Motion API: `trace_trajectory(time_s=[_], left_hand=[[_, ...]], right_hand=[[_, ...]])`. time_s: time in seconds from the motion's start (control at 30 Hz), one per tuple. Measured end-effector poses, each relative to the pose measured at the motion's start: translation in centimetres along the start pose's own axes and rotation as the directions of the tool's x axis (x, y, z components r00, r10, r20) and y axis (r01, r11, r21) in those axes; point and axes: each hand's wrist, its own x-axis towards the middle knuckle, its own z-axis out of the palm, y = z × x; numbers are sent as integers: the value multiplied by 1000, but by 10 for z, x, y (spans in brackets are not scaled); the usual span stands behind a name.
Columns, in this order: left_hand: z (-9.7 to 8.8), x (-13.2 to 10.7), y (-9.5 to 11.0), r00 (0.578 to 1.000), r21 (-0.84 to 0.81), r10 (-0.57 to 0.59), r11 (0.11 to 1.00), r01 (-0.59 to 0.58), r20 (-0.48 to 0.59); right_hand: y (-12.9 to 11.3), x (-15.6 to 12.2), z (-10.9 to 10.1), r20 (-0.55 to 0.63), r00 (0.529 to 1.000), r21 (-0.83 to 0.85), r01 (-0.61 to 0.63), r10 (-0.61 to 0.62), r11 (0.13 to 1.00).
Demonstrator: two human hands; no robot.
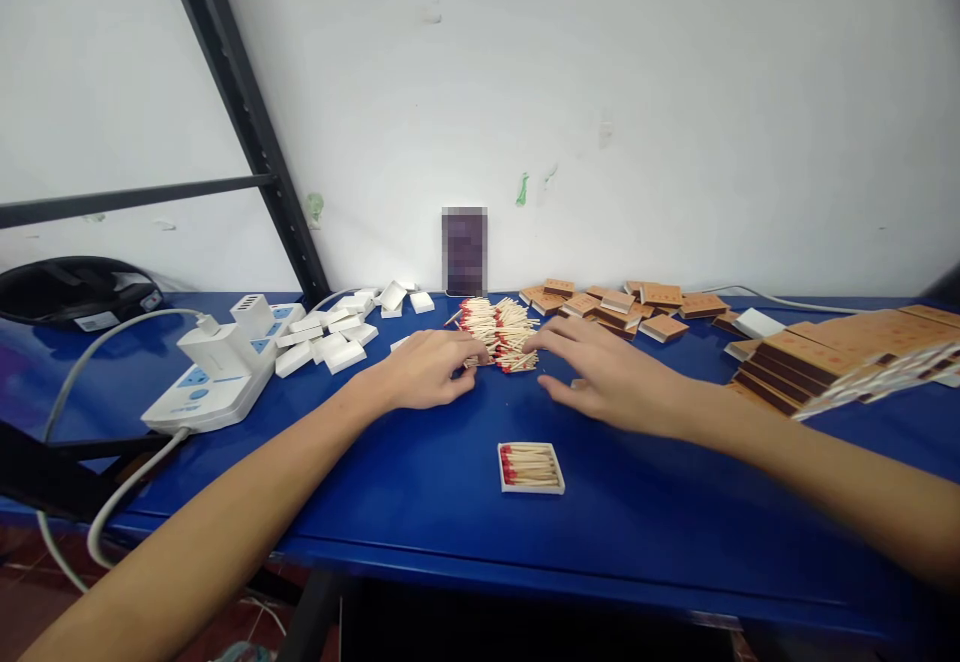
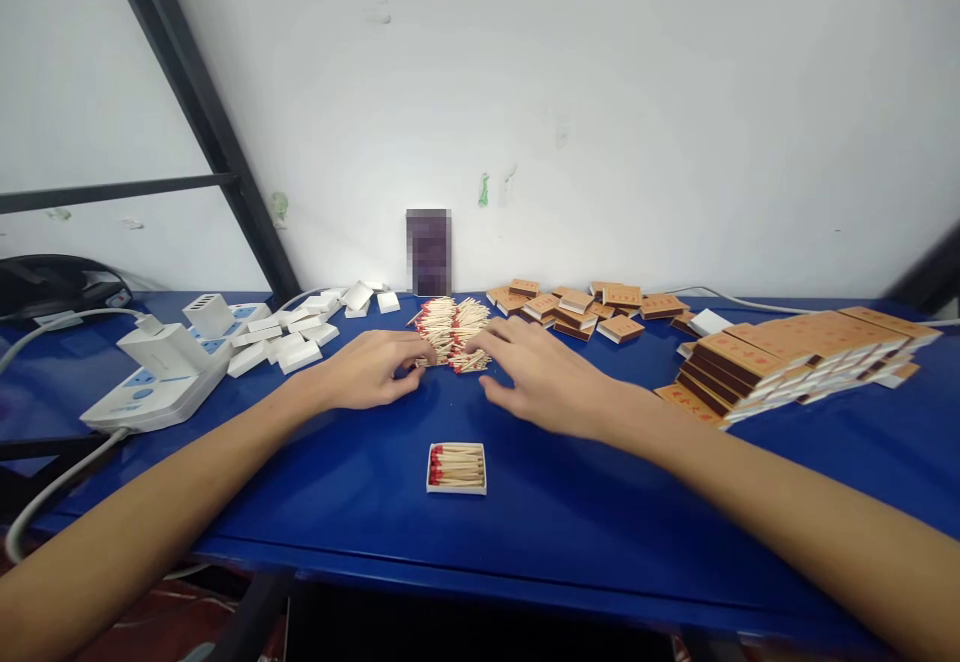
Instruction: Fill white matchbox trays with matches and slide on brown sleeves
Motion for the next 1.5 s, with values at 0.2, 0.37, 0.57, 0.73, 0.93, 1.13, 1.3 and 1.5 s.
trace_trajectory(time_s=[0.2, 0.37, 0.57, 0.73, 0.93, 1.13, 1.3, 1.5], left_hand=[[1, 0, 2, 1000, -2, 1, 1000, -1, -14], [0, 0, 1, 1000, -1, 6, 1000, -6, -25], [0, 0, 1, 999, -1, -11, 1000, 11, -41], [0, 0, 2, 997, 27, -35, 999, 36, -69], [-3, 0, 4, 994, 40, -67, 997, 70, -91], [-8, -1, 9, 998, -84, 56, 995, -56, 2], [-13, -2, 18, 993, -210, 39, 978, -15, 111], [-12, -1, 23, 988, -251, 19, 968, 21, 155]], right_hand=[[23, 32, 13, 102, 992, -166, 91, -75, 982], [16, 38, 15, 129, 986, -216, 136, -109, 967], [16, 39, 17, 108, 989, -185, 123, -104, 975], [14, 38, 10, 83, 994, -112, 74, -65, 991], [5, 32, 3, 78, 996, 69, 45, -51, 997], [-12, 16, 9, 183, 981, 222, 29, -71, 975], [-4, 7, 5, 203, 979, 226, -41, -6, 973], [3, 0, 4, 240, 971, 206, -31, -19, 978]])
